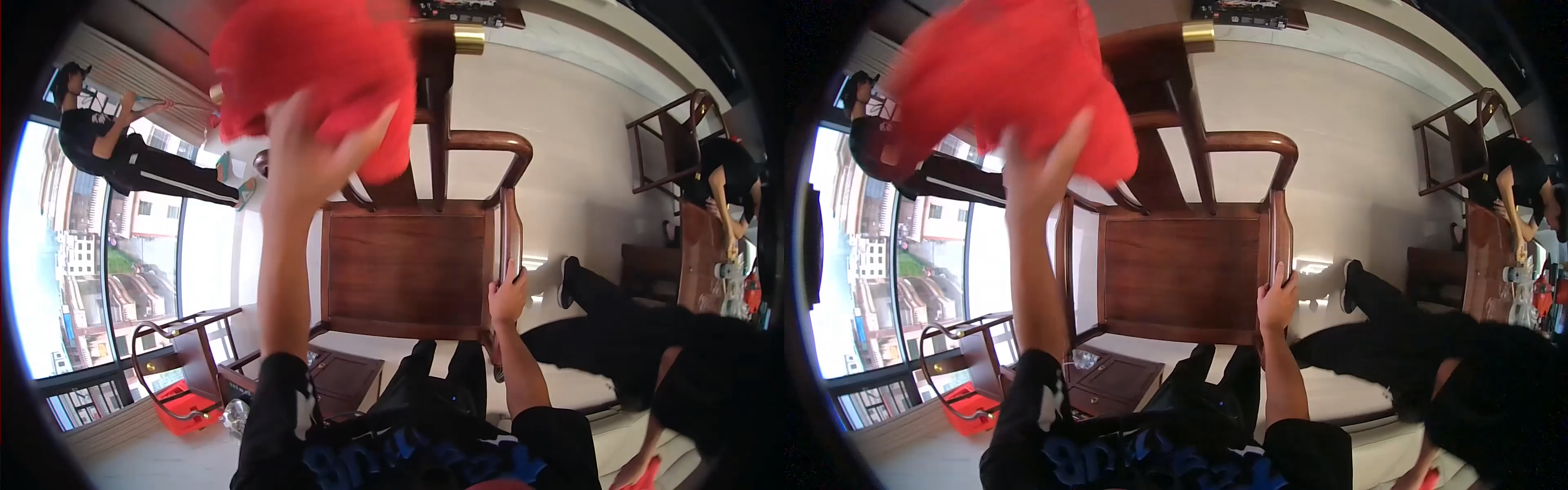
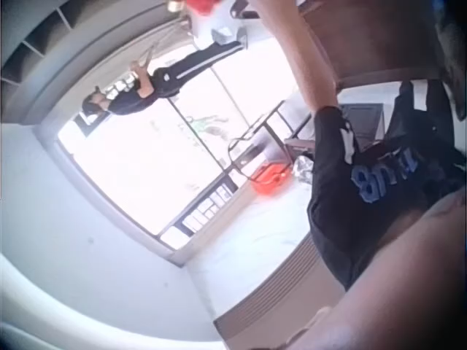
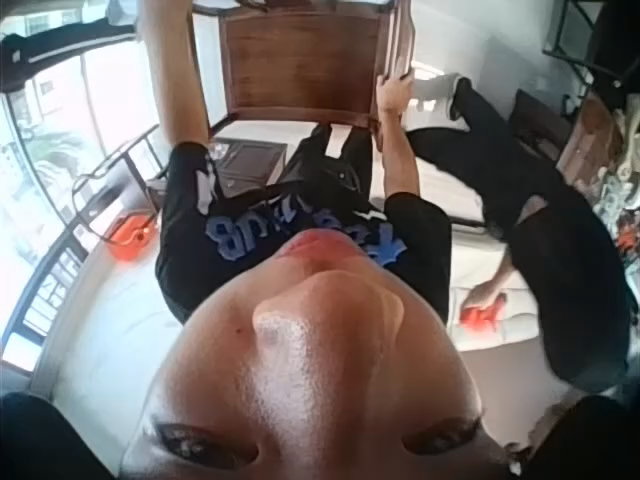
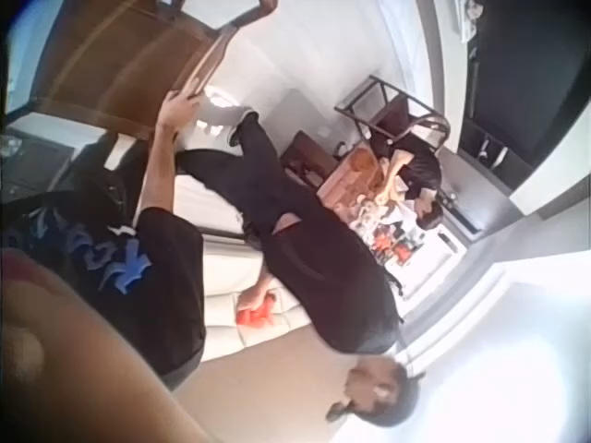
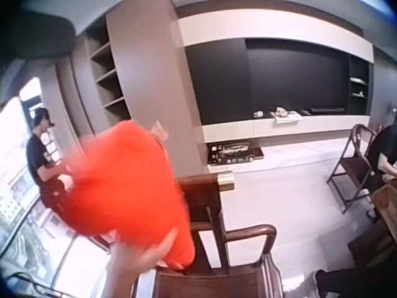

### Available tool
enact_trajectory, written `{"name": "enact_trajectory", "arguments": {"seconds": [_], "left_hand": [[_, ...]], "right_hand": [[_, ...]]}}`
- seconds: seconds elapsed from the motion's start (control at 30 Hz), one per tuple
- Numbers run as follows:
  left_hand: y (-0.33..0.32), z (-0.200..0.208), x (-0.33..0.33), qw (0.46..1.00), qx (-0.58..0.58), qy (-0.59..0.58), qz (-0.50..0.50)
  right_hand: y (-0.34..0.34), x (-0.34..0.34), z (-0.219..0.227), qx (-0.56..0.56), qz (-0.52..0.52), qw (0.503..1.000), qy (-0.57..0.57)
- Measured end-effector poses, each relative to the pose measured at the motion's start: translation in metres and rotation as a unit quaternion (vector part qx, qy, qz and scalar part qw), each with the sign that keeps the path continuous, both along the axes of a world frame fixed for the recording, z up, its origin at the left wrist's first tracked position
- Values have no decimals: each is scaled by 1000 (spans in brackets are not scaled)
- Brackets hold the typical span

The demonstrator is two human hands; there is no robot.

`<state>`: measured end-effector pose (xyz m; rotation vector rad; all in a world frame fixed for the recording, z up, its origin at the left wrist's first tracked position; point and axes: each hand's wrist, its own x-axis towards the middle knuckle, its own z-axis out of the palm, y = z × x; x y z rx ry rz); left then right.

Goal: Cleaning a white sofa, a wooden chair, and an electric fan using a red cloth.

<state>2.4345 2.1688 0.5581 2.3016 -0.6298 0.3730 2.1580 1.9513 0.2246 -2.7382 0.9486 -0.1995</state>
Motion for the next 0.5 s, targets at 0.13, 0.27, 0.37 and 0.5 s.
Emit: {"name": "enact_trajectory", "arguments": {"seconds": [0.13, 0.27, 0.37, 0.5], "left_hand": [[-68, 13, 60, 909, 185, -374, 3], [-101, 12, 60, 905, 178, -385, -16], [-94, -9, 72, 889, 190, -412, -60], [-5, -80, 112, 912, 118, -393, -13]], "right_hand": [[3, 3, -1, 27, -6, 999, 31], [4, 6, 5, 11, 16, 998, 55], [2, 5, 3, 30, -2, 998, 53], [0, 5, -5, 25, -7, 999, 47]]}}
